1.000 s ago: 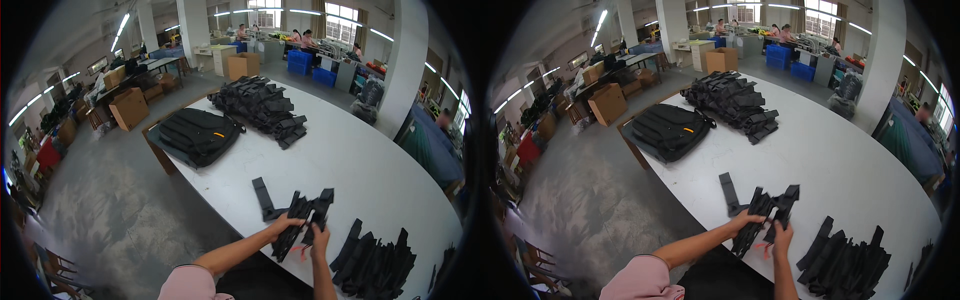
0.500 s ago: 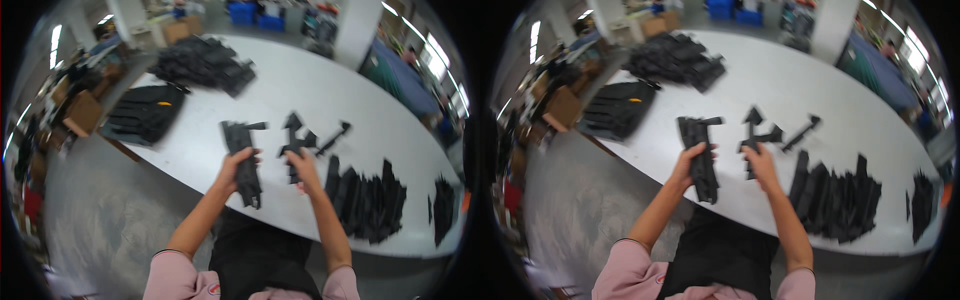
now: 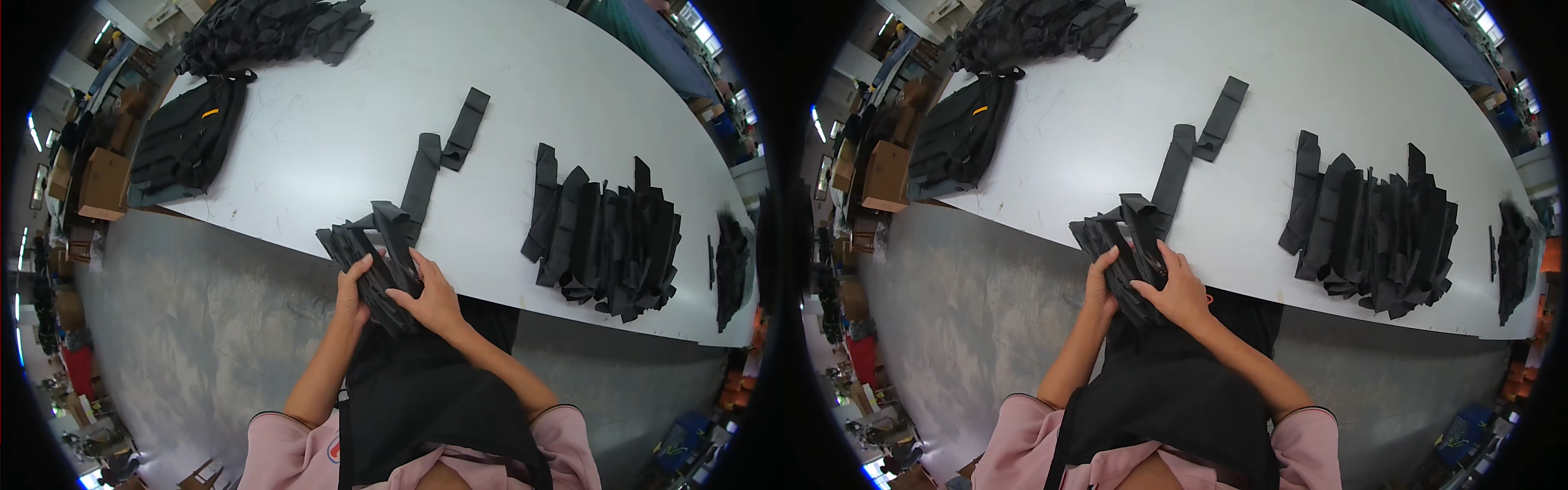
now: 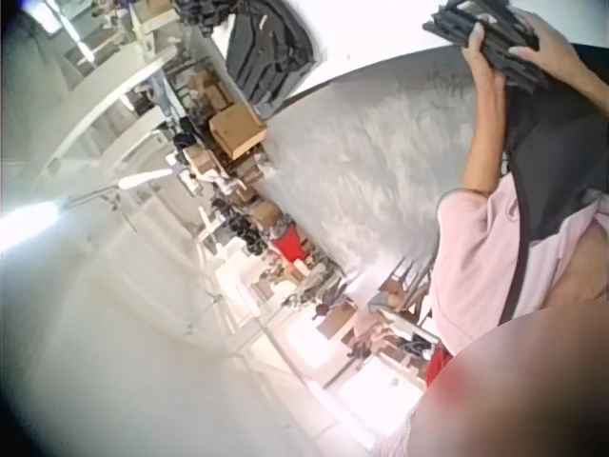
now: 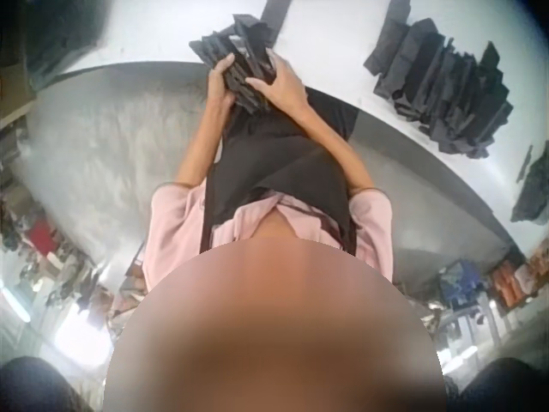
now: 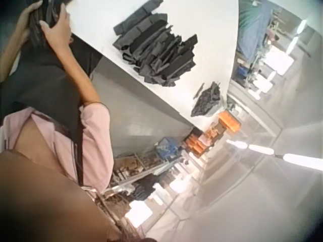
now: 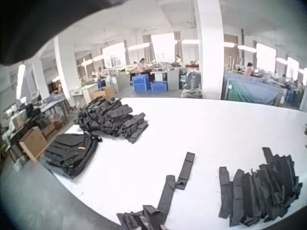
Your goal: The recorder is sorting and organizing small black fabric strips on a large white table in a manufacturing facility.
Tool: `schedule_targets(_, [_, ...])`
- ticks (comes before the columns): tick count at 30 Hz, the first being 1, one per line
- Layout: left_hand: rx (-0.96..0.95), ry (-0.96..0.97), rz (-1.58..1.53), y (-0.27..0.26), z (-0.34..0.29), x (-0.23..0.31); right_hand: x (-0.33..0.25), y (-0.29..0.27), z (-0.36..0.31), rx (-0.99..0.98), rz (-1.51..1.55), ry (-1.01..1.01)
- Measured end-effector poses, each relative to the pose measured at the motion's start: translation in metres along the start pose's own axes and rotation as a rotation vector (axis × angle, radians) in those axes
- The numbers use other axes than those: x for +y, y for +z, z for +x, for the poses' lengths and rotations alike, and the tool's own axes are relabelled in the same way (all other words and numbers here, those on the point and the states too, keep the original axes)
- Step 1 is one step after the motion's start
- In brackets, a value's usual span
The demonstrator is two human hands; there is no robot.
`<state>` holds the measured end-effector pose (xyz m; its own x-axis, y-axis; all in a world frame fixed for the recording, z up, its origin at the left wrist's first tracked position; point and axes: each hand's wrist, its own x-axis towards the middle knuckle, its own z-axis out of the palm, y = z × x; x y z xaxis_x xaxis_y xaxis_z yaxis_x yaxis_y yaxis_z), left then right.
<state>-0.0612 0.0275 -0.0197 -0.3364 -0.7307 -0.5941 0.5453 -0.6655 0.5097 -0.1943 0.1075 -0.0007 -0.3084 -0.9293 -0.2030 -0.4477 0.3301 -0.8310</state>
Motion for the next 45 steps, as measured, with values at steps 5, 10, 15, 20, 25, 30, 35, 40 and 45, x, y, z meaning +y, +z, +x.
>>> schedule_targets(5, [-0.059, -0.040, 0.026, -0.008, 0.001, 0.006, -0.022, -0.011, -0.007, -0.099, -0.161, -0.101])
schedule_targets(10, [-0.088, -0.024, 0.031, 0.000, -0.002, 0.010, -0.027, -0.015, 0.002, -0.164, -0.235, -0.122])
schedule_targets(15, [-0.127, 0.025, 0.127, 0.011, -0.008, 0.019, -0.020, -0.007, 0.004, -0.209, -0.226, -0.165])
schedule_targets(20, [-0.065, 0.063, 0.265, -0.003, -0.005, 0.016, -0.006, -0.004, 0.006, -0.357, 0.404, -0.036])
schedule_targets(25, [0.025, 0.117, 0.287, 0.002, -0.010, 0.023, 0.006, -0.016, 0.010, -0.547, 0.722, 0.303])
schedule_targets(30, [0.042, 0.116, 0.304, 0.000, -0.007, 0.023, 0.010, -0.014, 0.006, -0.487, 0.925, 0.416])
schedule_targets(35, [0.034, 0.094, 0.272, -0.001, -0.006, 0.024, 0.007, -0.008, 0.003, -0.436, 1.009, 0.440])
schedule_targets(40, [0.032, 0.026, 0.173, -0.003, -0.006, 0.025, 0.004, 0.009, -0.001, -0.023, 0.311, -0.022])
schedule_targets(45, [-0.040, 0.040, 0.219, -0.007, -0.009, 0.027, -0.029, 0.010, -0.007, -0.111, -0.215, -0.413])
